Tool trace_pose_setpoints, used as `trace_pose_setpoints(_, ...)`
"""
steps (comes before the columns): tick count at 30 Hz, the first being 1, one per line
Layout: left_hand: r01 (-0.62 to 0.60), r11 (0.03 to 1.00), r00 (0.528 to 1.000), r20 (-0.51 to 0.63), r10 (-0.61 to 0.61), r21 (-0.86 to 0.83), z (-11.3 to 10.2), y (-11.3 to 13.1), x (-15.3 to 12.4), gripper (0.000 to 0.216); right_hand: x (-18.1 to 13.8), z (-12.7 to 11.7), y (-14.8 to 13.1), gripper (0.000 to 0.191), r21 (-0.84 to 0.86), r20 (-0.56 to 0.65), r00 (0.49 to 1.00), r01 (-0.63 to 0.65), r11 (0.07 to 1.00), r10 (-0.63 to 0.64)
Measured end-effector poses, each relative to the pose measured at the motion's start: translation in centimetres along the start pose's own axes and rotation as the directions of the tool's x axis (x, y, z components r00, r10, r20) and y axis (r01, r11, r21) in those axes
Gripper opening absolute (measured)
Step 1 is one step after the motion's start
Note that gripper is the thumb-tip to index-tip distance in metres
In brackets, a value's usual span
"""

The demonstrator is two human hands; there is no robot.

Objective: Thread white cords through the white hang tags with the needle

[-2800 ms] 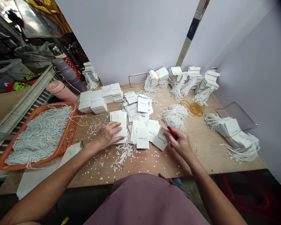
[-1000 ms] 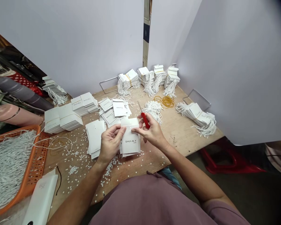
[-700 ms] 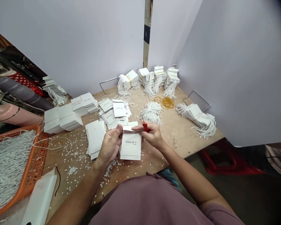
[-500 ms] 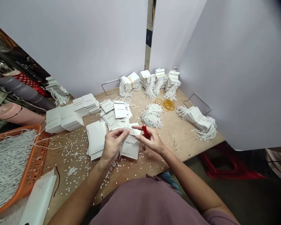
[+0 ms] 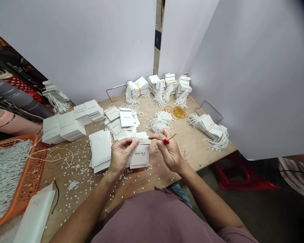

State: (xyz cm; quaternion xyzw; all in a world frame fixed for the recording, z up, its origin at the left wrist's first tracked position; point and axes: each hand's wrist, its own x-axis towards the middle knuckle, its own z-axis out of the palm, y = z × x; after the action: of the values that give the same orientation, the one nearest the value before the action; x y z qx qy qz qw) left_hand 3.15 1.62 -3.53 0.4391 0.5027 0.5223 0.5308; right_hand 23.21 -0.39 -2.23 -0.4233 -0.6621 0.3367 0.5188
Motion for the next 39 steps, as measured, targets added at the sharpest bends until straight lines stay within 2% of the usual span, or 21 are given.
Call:
trace_pose_setpoints(2,0.007,1.0,1.0,0.013,-0.007,0.013,0.4,-0.1,-0.2,0.023,-0.5,0.4,-0.3,0.035,-0.046,-0.002,0.999,0.041,0.998,-0.041)
trace_pose_setpoints(5,0.014,1.0,0.999,0.029,-0.014,-0.004,0.5,-0.3,-0.1,0.021,-1.4,0.9,0.3,0.027,0.021,-0.074,0.997,0.03,0.999,-0.029)
trace_pose_setpoints(8,0.037,0.998,0.998,0.046,-0.035,-0.045,0.7,-0.5,0.0,0.019,-2.1,1.5,1.3,0.02,0.014,-0.107,0.994,0.033,0.999,-0.031)
trace_pose_setpoints(14,0.041,0.997,0.997,0.065,-0.037,-0.061,1.7,-0.9,-0.9,0.019,-2.2,2.5,2.0,0.021,-0.083,-0.151,0.984,0.082,0.993,-0.094)
trace_pose_setpoints(17,0.029,0.999,0.982,0.187,-0.025,-0.016,1.6,-0.4,-0.6,0.02,-2.0,2.5,2.4,0.02,0.022,-0.222,0.975,0.026,0.999,-0.02)
trace_pose_setpoints(19,-0.045,0.993,0.945,0.327,0.006,0.112,1.1,0.1,1.2,0.021,-1.9,2.1,2.9,0.019,0.198,-0.288,0.951,-0.059,0.978,0.116)
trace_pose_setpoints(21,-0.231,0.921,0.894,0.443,0.073,0.315,0.2,0.2,4.2,0.021,-1.9,1.3,3.6,0.019,0.347,-0.362,0.894,-0.135,0.928,0.266)
trace_pose_setpoints(23,-0.469,0.7,0.834,0.531,0.15,0.539,-0.5,-0.4,7.7,0.013,-2.0,0.3,4.1,0.021,0.434,-0.392,0.845,-0.178,0.883,0.363)
trace_pose_setpoints(25,-0.581,0.501,0.773,0.627,0.094,0.641,-0.7,-1.5,10.8,0.01,-2.1,-0.5,4.4,0.023,0.469,-0.385,0.83,-0.201,0.86,0.404)
trace_pose_setpoints(26,-0.604,0.463,0.755,0.651,0.071,0.649,-0.6,-2.1,12.0,0.01,-2.3,-0.8,4.5,0.024,0.471,-0.375,0.83,-0.212,0.856,0.412)
trace_pose_setpoints(29,-0.641,0.433,0.709,0.705,0.016,0.634,-0.1,-3.6,14.5,0.014,-2.7,-1.4,4.6,0.024,0.479,-0.358,0.831,-0.228,0.848,0.425)
trace_pose_setpoints(32,-0.677,0.429,0.638,0.767,-0.063,0.599,0.1,-4.0,16.0,0.016,-3.2,-1.7,4.8,0.024,0.513,-0.362,0.817,-0.227,0.828,0.448)
trace_pose_setpoints(36,-0.719,0.424,0.54,0.827,-0.157,0.551,0.0,-3.9,17.2,0.014,-3.3,-1.8,5.1,0.023,0.543,-0.369,0.808,-0.215,0.812,0.46)
trace_pose_setpoints(39,-0.748,0.403,0.506,0.846,-0.169,0.527,0.2,-3.8,17.4,0.013,-3.2,-1.5,5.2,0.023,0.531,-0.355,0.823,-0.212,0.821,0.443)
